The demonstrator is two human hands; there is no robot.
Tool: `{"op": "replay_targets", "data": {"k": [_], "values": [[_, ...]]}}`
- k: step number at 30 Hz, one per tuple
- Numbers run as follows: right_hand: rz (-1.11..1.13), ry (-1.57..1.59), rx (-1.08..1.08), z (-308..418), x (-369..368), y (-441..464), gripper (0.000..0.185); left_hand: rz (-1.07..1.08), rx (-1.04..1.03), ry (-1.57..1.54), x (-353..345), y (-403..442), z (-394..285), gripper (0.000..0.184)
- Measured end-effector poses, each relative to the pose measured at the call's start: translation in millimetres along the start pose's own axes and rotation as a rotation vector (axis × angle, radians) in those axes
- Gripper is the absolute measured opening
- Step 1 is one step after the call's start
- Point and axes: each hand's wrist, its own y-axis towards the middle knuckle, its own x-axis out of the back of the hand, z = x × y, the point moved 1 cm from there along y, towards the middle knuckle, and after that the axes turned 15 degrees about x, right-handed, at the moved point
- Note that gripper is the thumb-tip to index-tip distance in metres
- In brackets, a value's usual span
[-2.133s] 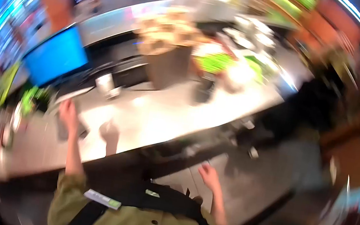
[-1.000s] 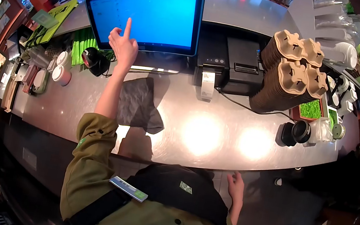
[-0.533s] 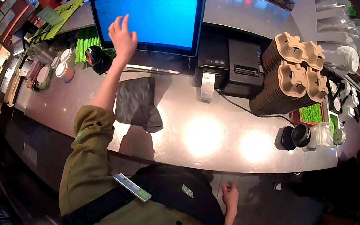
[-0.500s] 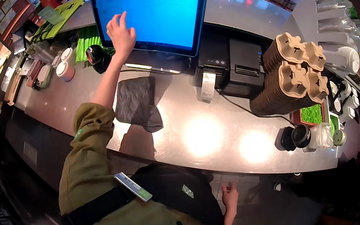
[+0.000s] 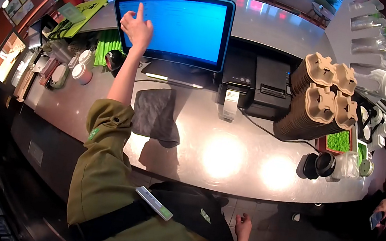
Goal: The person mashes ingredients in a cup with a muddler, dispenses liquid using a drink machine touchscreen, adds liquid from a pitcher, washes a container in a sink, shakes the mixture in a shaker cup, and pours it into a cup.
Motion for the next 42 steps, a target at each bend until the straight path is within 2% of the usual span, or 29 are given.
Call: {"op": "replay_targets", "data": {"k": [5,9,11,12,13,15,16,17,19,21,23,24,25,27,29,30,31,33,35,37,39,41,42], "values": [[-0.004,0.026,-0.049,-5,3,-9,0.041,0.021,0.016,0.019,3,-1,-2,0.060],[0.005,0.053,-0.062,-21,-1,-22,0.043,-0.065,-0.070,-0.421,35,-59,-35,0.052],[0.058,0.001,-0.025,-32,-1,-27,0.044,0.048,-0.258,-0.648,58,-131,-71,0.039],[0.072,-0.017,-0.019,-33,0,-31,0.044,0.160,-0.371,-0.804,85,-179,-93,0.023],[0.089,-0.009,-0.010,-29,6,-36,0.045,0.204,-0.379,-1.002,92,-251,-103,0.016],[0.057,0.034,-0.029,-30,18,-48,0.046,0.834,-0.308,-1.250,155,-396,-105,0.018],[0.020,0.063,-0.051,-38,21,-57,0.046,0.852,-0.583,-1.302,210,-414,-120,0.027],[-0.071,0.135,-0.056,-52,21,-69,0.046,1.107,-0.701,-1.502,246,-436,-130,0.039],[-0.229,0.244,-0.115,-82,22,-106,0.048,1.254,-0.825,-1.640,306,-475,-145,0.048],[-0.323,0.328,-0.185,-117,23,-150,0.048,1.546,-0.886,-1.605,333,-515,-156,0.046],[-0.411,0.285,-0.288,-162,14,-206,0.048,1.645,-0.958,-1.500,347,-553,-171,0.043],[-0.453,0.261,-0.339,-183,10,-235,0.048,1.866,-0.920,-1.321,361,-562,-183,0.042],[-0.509,0.280,-0.436,-205,11,-269,0.047,1.840,-1.018,-1.249,368,-582,-194,0.042],[-0.584,0.335,-0.613,-227,-1,-327,0.046,1.957,-0.994,-1.026,366,-631,-199,0.040],[-0.775,0.489,-0.777,-251,1,-385,0.044,2.054,-1.053,-0.815,403,-672,-225,0.039],[-0.893,0.503,-0.814,-262,2,-405,0.043,2.020,-1.219,-0.799,418,-700,-238,0.038],[-1.001,0.508,-0.852,-272,1,-425,0.042,2.103,-1.297,-0.836,447,-718,-255,0.037],[-1.121,0.565,-0.840,-303,10,-444,0.034,2.214,-1.560,-0.860,508,-747,-292,0.037],[-1.251,0.881,-0.631,-331,29,-438,0.032,2.273,-1.784,-0.865,548,-780,-318,0.036],[-1.213,0.949,-0.465,-345,80,-431,0.032,2.305,-1.994,-0.726,571,-815,-342,0.037],[-1.127,0.962,-0.319,-379,118,-423,0.035,2.241,-2.139,-0.658,564,-865,-364,0.041],[-1.031,0.857,-0.327,-416,169,-431,0.037,2.145,-2.265,-0.577,561,-908,-397,0.042],[-1.027,0.794,-0.340,-440,193,-437,0.036,2.196,-2.183,-0.469,560,-928,-419,0.045]]}}
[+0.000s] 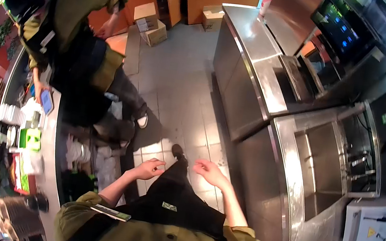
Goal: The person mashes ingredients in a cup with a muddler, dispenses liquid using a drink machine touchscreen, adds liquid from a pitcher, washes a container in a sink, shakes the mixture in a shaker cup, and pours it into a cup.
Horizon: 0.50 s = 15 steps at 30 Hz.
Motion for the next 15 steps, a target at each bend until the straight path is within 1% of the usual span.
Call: {"op": "replay_targets", "data": {"k": [1,2,3,4,5,7,9,11,13,15], "values": [[-0.006,-0.049,0.023,1,19,29,0.036,-0.005,0.006,-0.033,19,24,2,0.045],[-0.056,-0.007,-0.044,-10,40,54,0.036,-0.003,0.012,-0.058,39,46,4,0.045],[-0.105,-0.162,-0.041,-16,64,80,0.036,-0.009,0.002,-0.080,69,76,0,0.046],[-0.163,-0.190,-0.055,-20,90,106,0.037,-0.029,0.011,-0.026,96,103,-9,0.046],[-0.211,-0.223,-0.088,-23,116,125,0.037,-0.093,-0.028,0.037,116,137,-16,0.045],[-0.326,-0.216,-0.056,-5,161,164,0.037,-0.141,-0.078,-0.137,171,179,-69,0.042],[-0.442,-0.238,0.018,-11,197,199,0.034,-0.086,-0.116,-0.418,213,225,-120,0.039],[-0.550,-0.145,-0.082,3,221,228,0.033,-0.038,-0.254,-0.513,244,283,-158,0.037],[-0.665,-0.039,-0.073,-18,238,256,0.031,-0.042,-0.306,-0.475,278,336,-202,0.038],[-0.764,0.072,-0.082,-36,258,279,0.030,-0.108,-0.437,-0.494,302,410,-233,0.037]]}}
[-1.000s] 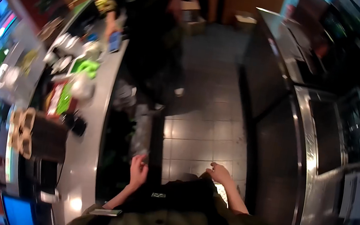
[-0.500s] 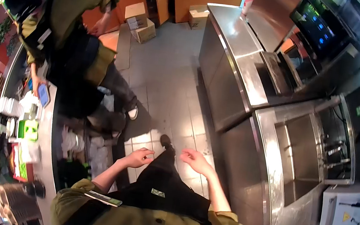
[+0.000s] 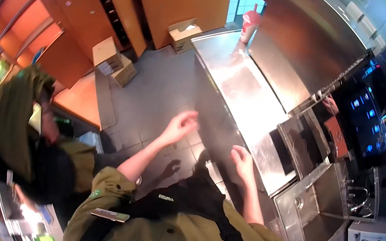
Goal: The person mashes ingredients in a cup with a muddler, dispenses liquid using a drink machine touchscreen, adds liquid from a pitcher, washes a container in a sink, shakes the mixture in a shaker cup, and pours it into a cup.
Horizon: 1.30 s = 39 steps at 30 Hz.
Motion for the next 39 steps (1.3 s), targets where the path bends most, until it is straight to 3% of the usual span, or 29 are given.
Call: {"op": "replay_targets", "data": {"k": [4,7,10,11,12,15,16,18,21,22,23,25,26,27,29,30,32,34,35,36,39], "values": [[-0.107,0.227,-0.056,-26,-12,82,0.027,-0.157,-0.066,0.011,8,166,-42,0.035],[-0.147,0.188,-0.014,-7,-20,142,0.025,0.002,-0.059,-0.027,0,279,-66,0.033],[-0.213,0.183,-0.021,24,-18,191,0.023,-0.041,-0.161,0.042,-11,373,-86,0.038],[-0.206,0.083,0.112,34,-16,206,0.022,-0.088,-0.215,-0.014,-19,418,-73,0.050],[-0.293,0.111,0.083,37,-18,214,0.020,-0.054,-0.180,0.071,-20,442,-80,0.078],[-0.460,0.121,0.034,50,-20,232,0.020,-0.029,-0.301,0.096,-44,511,-84,0.120],[-0.496,0.123,0.020,49,-22,231,0.020,-0.079,-0.416,0.144,-52,528,-86,0.121],[-0.683,0.149,-0.052,56,-40,227,0.020,0.186,-0.462,-0.381,-67,552,-84,0.107],[-0.874,0.189,-0.157,66,-75,229,0.019,0.248,-0.224,-0.009,-49,572,-96,0.091],[-0.926,0.282,-0.160,75,-83,228,0.018,0.197,-0.286,-0.001,-45,568,-89,0.085],[-0.854,0.175,-0.134,64,-89,222,0.026,0.144,-0.346,0.009,-42,564,-82,0.079],[-0.912,0.020,-0.171,71,-107,229,0.023,0.388,-0.713,-0.154,-18,525,-106,0.095],[-0.892,-0.140,-0.149,67,-111,229,0.021,0.529,-0.706,-0.109,-4,507,-109,0.102],[-0.944,-0.082,-0.120,53,-118,234,0.021,0.646,-0.560,-0.006,6,497,-99,0.109],[-1.130,0.055,-0.103,83,-123,252,0.019,1.088,-0.318,-0.035,18,451,-117,0.119],[-1.225,0.147,-0.077,97,-124,257,0.019,1.300,-0.336,-0.003,13,446,-101,0.126],[-1.435,0.156,0.008,113,-125,251,0.021,1.685,-0.337,0.252,8,407,-99,0.128],[-1.596,0.214,0.049,135,-132,228,0.020,2.070,-0.025,0.132,3,350,-100,0.122],[-1.590,0.236,-0.014,142,-139,212,0.019,2.227,-0.192,0.249,-7,331,-90,0.121],[-1.577,0.256,-0.076,149,-149,193,0.018,2.425,-0.212,0.353,-14,305,-103,0.121],[-1.559,0.274,-0.159,167,-190,133,0.033,2.751,-0.220,0.350,-37,244,-91,0.121]]}}
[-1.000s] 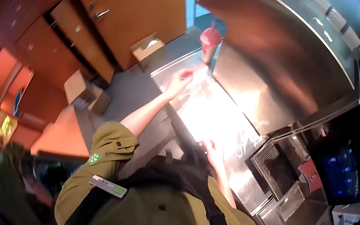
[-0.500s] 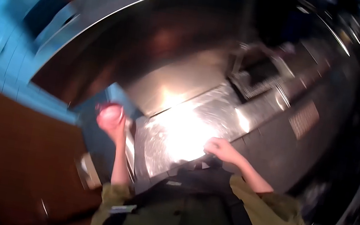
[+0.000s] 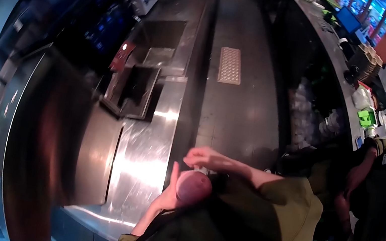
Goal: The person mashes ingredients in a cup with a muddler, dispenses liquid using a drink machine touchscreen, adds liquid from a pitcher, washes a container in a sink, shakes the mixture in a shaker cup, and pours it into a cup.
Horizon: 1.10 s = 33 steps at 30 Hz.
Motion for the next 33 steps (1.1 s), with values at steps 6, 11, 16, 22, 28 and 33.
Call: {"op": "replay_targets", "data": {"k": [6,11,16,22,28,33], "values": [[-0.200,-0.184,-0.198,32,111,-47,0.027,0.424,0.065,0.209,6,168,-24,0.123],[-0.417,-0.193,0.085,3,223,-67,0.027,0.372,-0.089,0.529,-34,294,-50,0.098],[-0.420,-0.200,0.087,-2,296,-62,0.021,0.489,-0.273,0.734,-40,397,-57,0.096],[-0.522,-0.208,0.164,3,369,-24,0.019,0.534,-0.193,0.505,15,495,-35,0.105],[-0.602,-0.289,0.279,24,457,63,0.021,0.414,-0.272,0.441,97,585,-46,0.115],[-0.588,-0.192,0.077,84,507,122,0.028,0.235,-0.050,0.065,160,615,-84,0.114]]}}
